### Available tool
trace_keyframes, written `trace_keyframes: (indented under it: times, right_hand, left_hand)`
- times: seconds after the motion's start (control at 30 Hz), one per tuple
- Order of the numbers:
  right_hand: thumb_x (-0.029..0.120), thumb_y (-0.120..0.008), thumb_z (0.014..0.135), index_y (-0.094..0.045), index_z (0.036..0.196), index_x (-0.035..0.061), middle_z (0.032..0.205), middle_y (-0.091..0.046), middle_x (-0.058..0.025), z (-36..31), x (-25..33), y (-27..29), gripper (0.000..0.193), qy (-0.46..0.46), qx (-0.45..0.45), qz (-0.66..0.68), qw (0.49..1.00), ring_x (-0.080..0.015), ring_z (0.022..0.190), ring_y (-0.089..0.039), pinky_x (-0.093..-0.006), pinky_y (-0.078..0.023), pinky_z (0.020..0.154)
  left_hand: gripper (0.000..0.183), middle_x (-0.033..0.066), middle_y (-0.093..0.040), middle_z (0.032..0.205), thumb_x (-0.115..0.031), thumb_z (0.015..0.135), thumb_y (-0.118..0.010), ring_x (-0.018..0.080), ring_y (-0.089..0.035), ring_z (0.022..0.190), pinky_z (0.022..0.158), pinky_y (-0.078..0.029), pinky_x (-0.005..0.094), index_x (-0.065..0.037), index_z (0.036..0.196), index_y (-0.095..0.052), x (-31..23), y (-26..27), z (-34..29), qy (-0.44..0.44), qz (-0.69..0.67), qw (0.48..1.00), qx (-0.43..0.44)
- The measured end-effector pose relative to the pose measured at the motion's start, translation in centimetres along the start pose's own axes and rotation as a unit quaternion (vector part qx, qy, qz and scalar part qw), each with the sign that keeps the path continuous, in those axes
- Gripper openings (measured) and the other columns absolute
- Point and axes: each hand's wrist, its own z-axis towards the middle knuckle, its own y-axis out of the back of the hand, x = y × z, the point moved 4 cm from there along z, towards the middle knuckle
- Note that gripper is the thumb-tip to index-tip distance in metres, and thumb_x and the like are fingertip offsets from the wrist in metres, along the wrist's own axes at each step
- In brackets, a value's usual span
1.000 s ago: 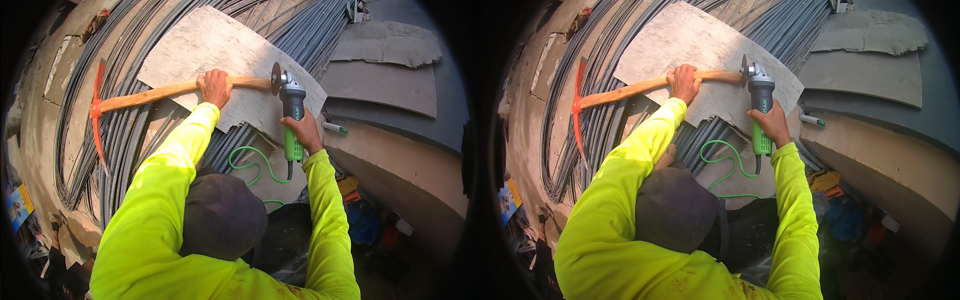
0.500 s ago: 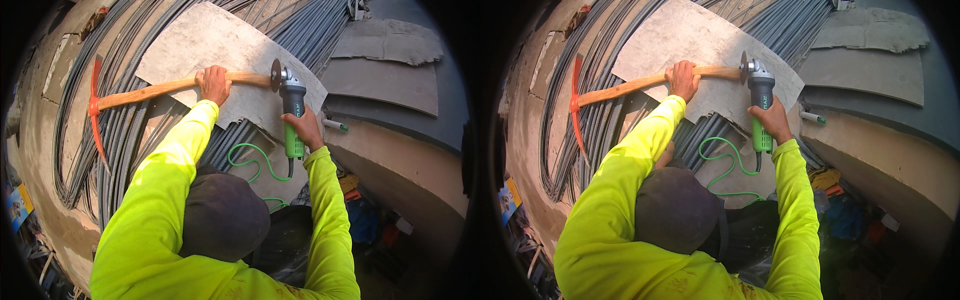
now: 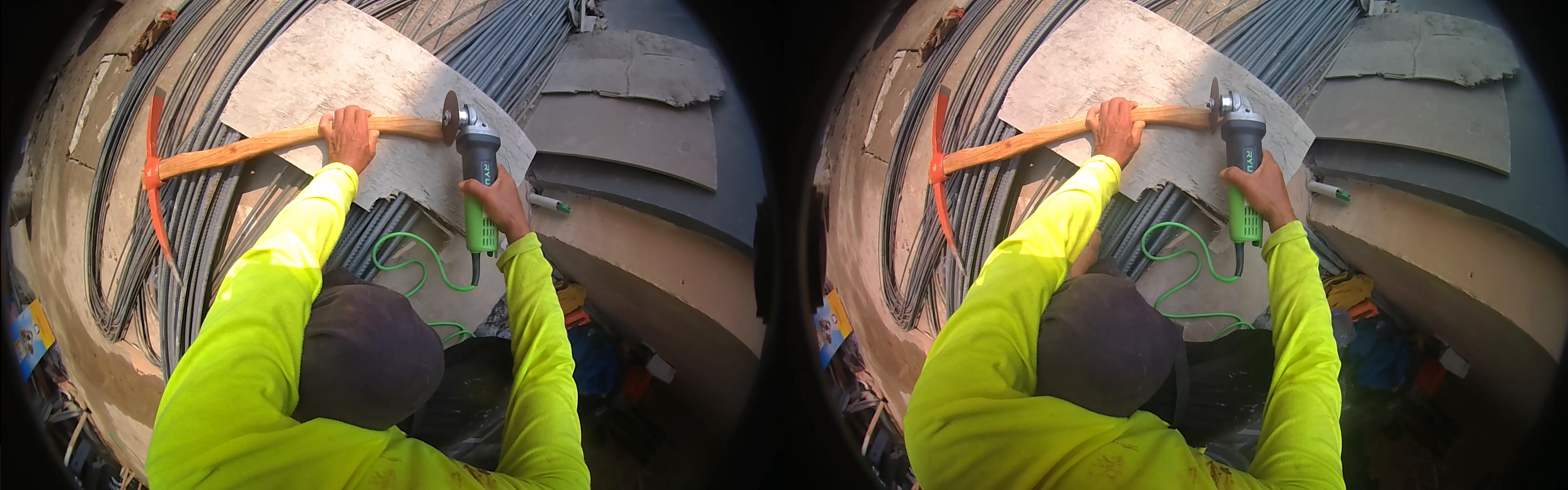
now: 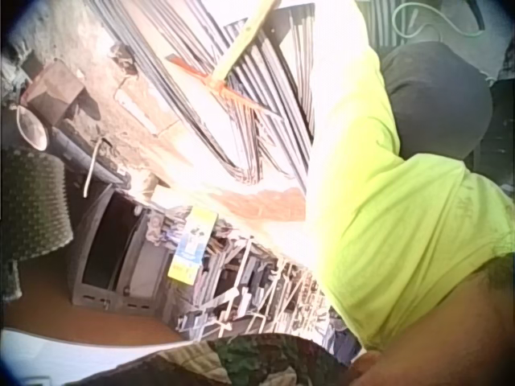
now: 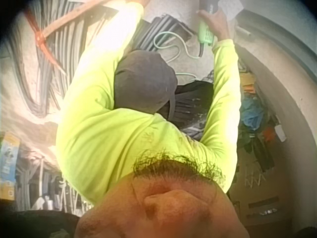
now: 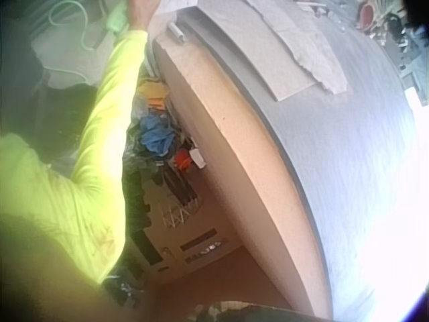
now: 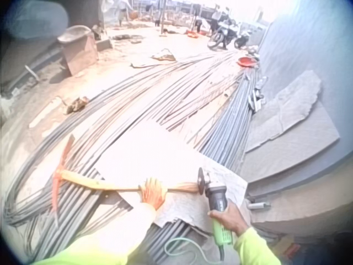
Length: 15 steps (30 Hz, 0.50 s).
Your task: The person uses an angle grinder to sand and smooth the wooden handle of a pickaxe while holding it against a piece of wood.
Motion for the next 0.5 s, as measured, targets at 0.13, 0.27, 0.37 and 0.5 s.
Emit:
trace_keyframes:
  times: [0.13, 0.27, 0.37, 0.5]
  right_hand:
    - [0.027, -0.079, 0.074, -0.058, 0.103, 0.0008, 0.084, -0.063, -0.0074, 0.2, 0.1, 0.0, 0.044, 0.018, 0.0, -0.011, 1.0, -0.0161, 0.069, -0.06, -0.032, -0.05, 0.065]
    - [0.028, -0.079, 0.073, -0.059, 0.103, -0.0001, 0.085, -0.063, -0.0086, 0.1, 0.7, 0.0, 0.046, -0.004, 0.007, -0.001, 1.0, -0.0176, 0.07, -0.061, -0.033, -0.051, 0.065]
    - [0.027, -0.08, 0.071, -0.059, 0.103, -0.0012, 0.087, -0.064, -0.0097, 0.1, 1.2, 0.1, 0.047, -0.015, 0.008, -0.002, 1.0, -0.0194, 0.071, -0.061, -0.0344, -0.051, 0.066]
    - [0.026, -0.08, 0.071, -0.059, 0.101, -0.0008, 0.085, -0.064, -0.0092, 0.4, 1.7, 0.3, 0.045, -0.02, 0.017, -0.011, 1.0, -0.0191, 0.069, -0.061, -0.0344, -0.051, 0.065]
  left_hand:
    - [0.045, 0.0041, -0.056, 0.116, -0.026, 0.08, -0.079, 0.0219, -0.048, 0.12, 0.108, -0.025, 0.05, -0.014, 0.12, -0.06, 0.1, -0.1, -0.1, 0.002, 0.0, 1.0, -0.002]
    - [0.044, 0.0063, -0.055, 0.118, -0.022, 0.082, -0.077, 0.0233, -0.049, 0.12, 0.109, -0.025, 0.0501, -0.013, 0.121, -0.059, 0.0, 0.2, -0.1, 0.007, -0.018, 1.0, 0.006]
    - [0.045, 0.0061, -0.055, 0.118, -0.022, 0.082, -0.077, 0.0232, -0.049, 0.121, 0.109, -0.025, 0.0503, -0.013, 0.121, -0.059, -0.2, 0.2, -0.1, 0.006, -0.017, 1.0, 0.008]
    - [0.047, 0.0027, -0.055, 0.114, -0.028, 0.08, -0.08, 0.0216, -0.048, 0.118, 0.107, -0.026, 0.05, -0.014, 0.12, -0.06, -0.1, 0.2, -0.1, -0.002, 0.004, 1.0, -0.005]
